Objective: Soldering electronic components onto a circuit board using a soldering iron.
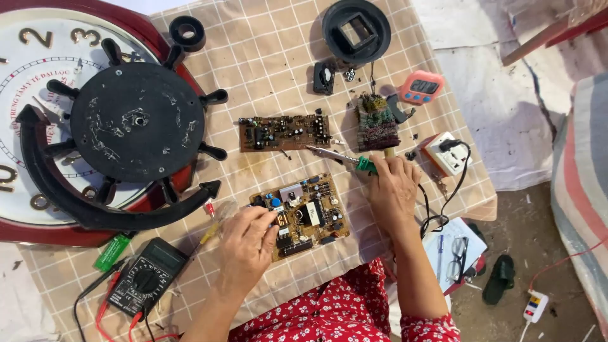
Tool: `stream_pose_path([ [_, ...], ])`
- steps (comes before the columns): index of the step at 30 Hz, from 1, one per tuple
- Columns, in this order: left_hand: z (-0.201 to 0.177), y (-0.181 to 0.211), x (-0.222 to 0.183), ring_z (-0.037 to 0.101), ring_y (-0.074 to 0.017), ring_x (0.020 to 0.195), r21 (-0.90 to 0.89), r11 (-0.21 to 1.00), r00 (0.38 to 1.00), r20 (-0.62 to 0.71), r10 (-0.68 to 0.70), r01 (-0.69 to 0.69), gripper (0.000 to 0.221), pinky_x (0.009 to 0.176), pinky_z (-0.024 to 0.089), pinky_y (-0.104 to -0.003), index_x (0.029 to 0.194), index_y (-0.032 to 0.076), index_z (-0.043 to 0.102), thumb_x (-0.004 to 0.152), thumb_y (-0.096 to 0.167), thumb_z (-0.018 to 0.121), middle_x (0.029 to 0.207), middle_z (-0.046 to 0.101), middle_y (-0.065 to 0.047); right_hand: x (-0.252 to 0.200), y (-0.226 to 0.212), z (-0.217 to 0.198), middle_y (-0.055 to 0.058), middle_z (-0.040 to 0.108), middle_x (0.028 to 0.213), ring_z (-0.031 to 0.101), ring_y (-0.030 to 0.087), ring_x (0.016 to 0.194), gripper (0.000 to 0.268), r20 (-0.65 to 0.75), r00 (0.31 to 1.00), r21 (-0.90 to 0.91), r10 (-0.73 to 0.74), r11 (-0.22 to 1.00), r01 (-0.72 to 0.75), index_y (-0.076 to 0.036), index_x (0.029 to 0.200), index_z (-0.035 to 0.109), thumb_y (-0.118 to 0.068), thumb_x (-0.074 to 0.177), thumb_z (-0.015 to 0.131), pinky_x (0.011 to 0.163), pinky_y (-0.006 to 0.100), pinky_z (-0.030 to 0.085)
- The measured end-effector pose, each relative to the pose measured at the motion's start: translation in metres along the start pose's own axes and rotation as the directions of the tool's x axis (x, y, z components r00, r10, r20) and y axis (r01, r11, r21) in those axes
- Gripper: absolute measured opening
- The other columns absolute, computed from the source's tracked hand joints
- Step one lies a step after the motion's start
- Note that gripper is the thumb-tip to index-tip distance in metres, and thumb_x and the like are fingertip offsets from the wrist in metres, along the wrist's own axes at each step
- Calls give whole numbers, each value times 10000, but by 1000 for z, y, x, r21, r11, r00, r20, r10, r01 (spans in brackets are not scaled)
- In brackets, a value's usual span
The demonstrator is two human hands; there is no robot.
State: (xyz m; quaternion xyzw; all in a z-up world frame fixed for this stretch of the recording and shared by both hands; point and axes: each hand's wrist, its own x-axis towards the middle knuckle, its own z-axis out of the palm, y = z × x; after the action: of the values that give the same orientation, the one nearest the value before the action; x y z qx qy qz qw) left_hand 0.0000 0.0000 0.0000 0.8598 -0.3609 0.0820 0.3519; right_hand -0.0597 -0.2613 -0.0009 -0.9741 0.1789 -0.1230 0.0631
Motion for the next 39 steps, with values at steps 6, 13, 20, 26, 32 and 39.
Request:
stream_pose_path([
  [6, 3, 20, 9, 419, -239, 1063, -10, 986, 978, -123, 167, -169, 325, 957, 376, -358, 1066, 76, 511, 773, 153, 630, 1100, 476, -114, -26, -5, -29, 44, 543, 869, 445, 177, 718, 143, -159, 981, 63, -107, 991, 118, -112, 990, 587, -139, 860, 535, 733, 304, 296],
  [13, -5, 55, 19, 497, -249, 1095, 149, 924, 934, 118, 337, -352, 229, 952, 258, -400, 1103, 139, 531, 892, 144, 442, 1109, 566, -76, -59, -38, -49, 18, 545, 725, 444, 157, 629, 189, -185, 903, 46, -388, 914, 402, -176, 946, 573, -60, 798, 561, 653, 280, 292],
  [20, -14, 47, 21, 560, -180, 667, -3, 978, 973, 101, 208, -209, 268, 630, 464, -304, 1049, 55, 558, 791, -16, 577, 800, 587, -56, -80, -52, -72, 92, 522, 789, 492, 196, 630, 143, -333, 873, 544, -356, 684, 487, -70, 841, 528, 11, 777, 429, 512, 289, 391],
  [26, -6, 44, -5, 542, -186, 669, -150, 963, 966, 102, 238, -222, 255, 620, 421, -333, 1048, 63, 555, 803, 130, 569, 817, 589, -56, -99, -49, -29, 90, 529, 940, 527, 182, 835, 278, 250, 941, 953, -230, 228, -198, -58, 1097, 428, -142, 839, 486, 743, 313, 427],
  [32, -2, 53, -16, 515, -199, 795, -175, 954, 947, 172, 272, -242, 314, 734, 410, -339, 1047, 38, 536, 760, 148, 601, 933, 544, -77, -76, -54, -23, 51, 525, 940, 469, 123, 737, 149, -192, 958, 978, -214, -123, 169, -98, 949, 476, -237, 896, 481, 642, 234, 404],
  [39, -33, 12, -25, 499, -228, 1009, 277, 960, 999, 41, 21, -32, 455, 860, 332, -347, 1094, 96, 544, 797, 440, 536, 1080, 522, -80, -60, 3, -2, 68, 425, 726, 397, 140, 611, 152, -63, 832, 942, 551, -243, 233, -104, 801, 389, -217, 862, 472, 555, 209, 392],
])
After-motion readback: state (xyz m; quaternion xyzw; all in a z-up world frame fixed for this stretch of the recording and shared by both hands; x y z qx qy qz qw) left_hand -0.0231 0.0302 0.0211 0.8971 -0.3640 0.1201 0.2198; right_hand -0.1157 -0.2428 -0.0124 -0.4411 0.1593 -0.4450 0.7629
